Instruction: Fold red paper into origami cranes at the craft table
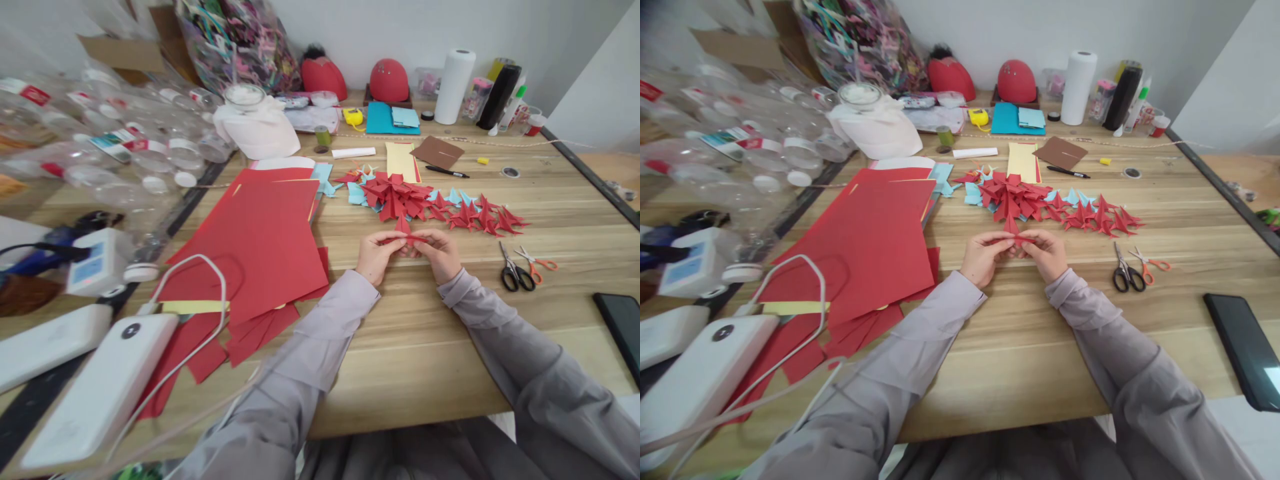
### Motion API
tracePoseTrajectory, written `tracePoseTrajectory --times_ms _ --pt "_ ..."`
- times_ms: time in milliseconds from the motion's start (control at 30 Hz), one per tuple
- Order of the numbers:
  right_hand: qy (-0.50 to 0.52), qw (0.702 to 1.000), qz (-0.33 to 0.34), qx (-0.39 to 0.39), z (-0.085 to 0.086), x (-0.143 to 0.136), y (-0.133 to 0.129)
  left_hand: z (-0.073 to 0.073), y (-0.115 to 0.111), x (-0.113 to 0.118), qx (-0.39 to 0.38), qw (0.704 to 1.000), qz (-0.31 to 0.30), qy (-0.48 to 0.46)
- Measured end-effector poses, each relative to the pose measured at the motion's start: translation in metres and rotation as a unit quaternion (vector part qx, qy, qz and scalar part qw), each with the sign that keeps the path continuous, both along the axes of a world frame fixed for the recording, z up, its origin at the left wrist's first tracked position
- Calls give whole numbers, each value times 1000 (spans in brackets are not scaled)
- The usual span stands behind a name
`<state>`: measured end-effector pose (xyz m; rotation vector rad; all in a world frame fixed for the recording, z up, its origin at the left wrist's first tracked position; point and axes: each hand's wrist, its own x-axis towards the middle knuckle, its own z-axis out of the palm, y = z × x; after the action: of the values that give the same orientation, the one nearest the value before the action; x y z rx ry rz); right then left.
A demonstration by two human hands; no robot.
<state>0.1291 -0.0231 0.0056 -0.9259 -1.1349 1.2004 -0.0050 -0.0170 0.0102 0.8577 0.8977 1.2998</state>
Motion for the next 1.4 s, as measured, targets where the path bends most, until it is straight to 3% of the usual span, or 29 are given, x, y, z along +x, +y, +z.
tracePoseTrajectory --times_ms 600,1400 --pt "49 996 20 -71 1 1 1 1 0 -1 -14 1000 24 0" --pt "-30 999 -37 -17 7 -6 -3 4 -3 1 6 998 37 56"
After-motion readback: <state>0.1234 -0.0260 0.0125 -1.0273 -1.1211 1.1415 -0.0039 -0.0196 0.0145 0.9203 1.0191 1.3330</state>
